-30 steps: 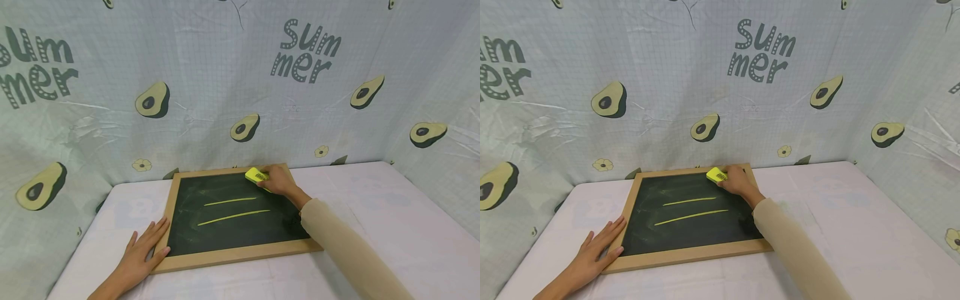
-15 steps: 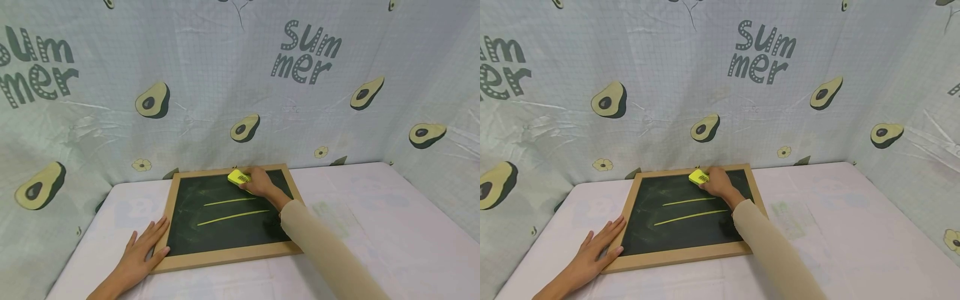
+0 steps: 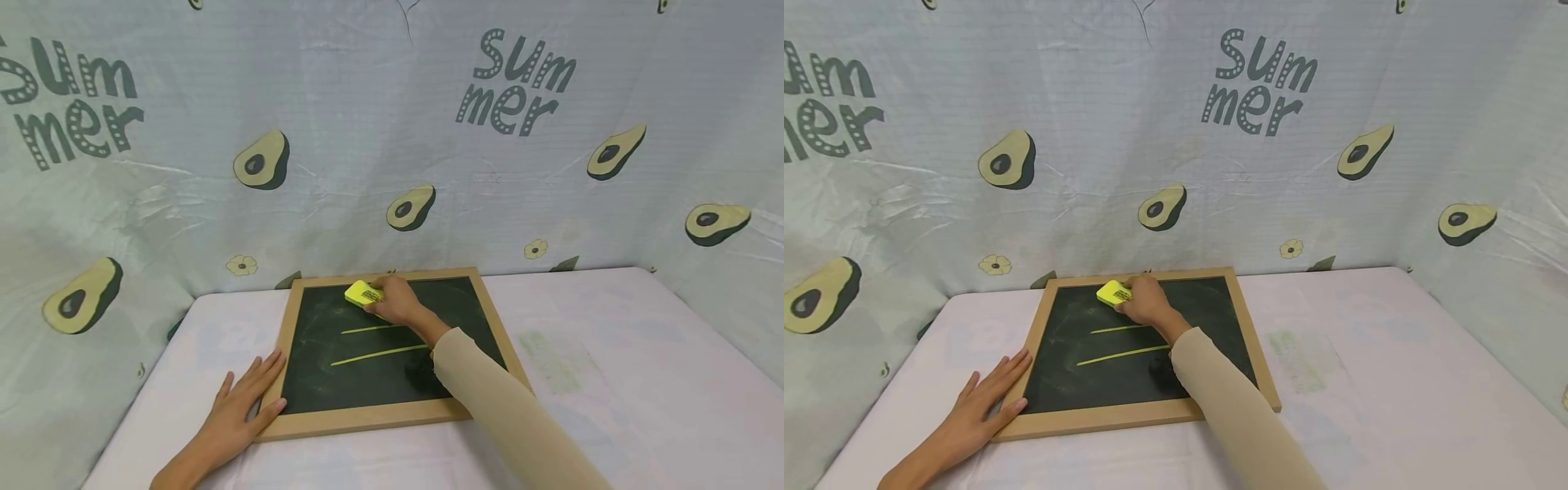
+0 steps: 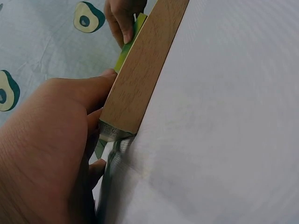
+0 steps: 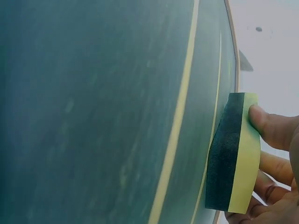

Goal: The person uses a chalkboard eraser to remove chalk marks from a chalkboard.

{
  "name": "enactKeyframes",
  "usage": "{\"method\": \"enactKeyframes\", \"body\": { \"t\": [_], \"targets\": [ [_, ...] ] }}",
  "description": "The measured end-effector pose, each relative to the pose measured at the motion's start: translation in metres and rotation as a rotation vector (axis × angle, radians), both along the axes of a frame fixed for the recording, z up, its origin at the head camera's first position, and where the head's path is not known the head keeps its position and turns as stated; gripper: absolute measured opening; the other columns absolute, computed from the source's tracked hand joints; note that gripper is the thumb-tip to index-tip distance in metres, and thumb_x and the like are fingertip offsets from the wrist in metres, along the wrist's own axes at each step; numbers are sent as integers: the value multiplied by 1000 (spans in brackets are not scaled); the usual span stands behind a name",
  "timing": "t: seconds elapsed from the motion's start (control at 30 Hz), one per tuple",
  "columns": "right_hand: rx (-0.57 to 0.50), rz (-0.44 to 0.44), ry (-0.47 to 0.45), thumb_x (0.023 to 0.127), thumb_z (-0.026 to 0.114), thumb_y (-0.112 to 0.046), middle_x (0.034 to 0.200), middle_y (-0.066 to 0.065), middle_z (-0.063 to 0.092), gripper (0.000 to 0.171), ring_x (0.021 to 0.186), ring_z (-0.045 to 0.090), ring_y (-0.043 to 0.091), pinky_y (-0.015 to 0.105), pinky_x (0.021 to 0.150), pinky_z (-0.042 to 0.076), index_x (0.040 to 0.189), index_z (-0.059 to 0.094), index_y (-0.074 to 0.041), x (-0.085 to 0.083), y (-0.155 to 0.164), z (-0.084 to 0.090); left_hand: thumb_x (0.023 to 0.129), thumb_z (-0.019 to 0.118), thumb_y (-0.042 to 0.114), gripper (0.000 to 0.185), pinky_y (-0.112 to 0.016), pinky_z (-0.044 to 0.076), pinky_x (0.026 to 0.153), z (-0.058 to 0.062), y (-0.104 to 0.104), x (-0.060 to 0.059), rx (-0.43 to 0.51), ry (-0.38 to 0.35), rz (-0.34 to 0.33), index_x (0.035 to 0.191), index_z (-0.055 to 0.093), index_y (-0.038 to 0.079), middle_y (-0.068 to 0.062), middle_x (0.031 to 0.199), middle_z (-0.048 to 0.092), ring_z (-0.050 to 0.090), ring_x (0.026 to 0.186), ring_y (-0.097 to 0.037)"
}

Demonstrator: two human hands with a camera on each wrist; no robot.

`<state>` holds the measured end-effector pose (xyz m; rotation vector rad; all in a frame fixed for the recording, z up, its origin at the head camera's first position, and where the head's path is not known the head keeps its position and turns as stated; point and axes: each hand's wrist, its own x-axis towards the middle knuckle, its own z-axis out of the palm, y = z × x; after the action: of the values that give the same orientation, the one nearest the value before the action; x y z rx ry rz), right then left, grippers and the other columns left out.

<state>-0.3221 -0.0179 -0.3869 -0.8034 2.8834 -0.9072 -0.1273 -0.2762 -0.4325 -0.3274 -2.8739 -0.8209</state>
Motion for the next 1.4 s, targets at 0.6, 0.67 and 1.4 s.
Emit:
{"method": "enactKeyframes", "body": {
  "t": [0.6, 0.67, 1.4],
  "targets": [
    [72, 54, -47, 86, 74, -23, 123, 12, 59, 51, 108, 54, 24, 36, 90, 45, 129, 58, -1, 2, -22, 10, 94, 57, 42, 68, -69, 1, 104, 0, 0, -2, -7, 4, 7, 151, 33, 15, -8, 155, 28, 20, 139, -44],
    [88, 65, -49, 86, 74, -24, 124, 11, 59, 52, 107, 55, 23, 35, 90, 45, 130, 58, -1, 1, -21, 10, 94, 57, 43, 68, -68, 0, 105, 0, 0, -2, 1, -2, 10, 150, 33, 14, -8, 155, 28, 20, 139, -44],
    [143, 0, 21, 87, 71, -28, 120, 13, 61, 53, 103, 58, 25, 41, 88, 47, 130, 57, 0, 5, 82, 20, 94, 58, 41, 67, -70, 1, 103, -1, 0, 0, 8, 22, -3, 150, 34, 14, -8, 155, 28, 22, 138, -46]
  ]
}}
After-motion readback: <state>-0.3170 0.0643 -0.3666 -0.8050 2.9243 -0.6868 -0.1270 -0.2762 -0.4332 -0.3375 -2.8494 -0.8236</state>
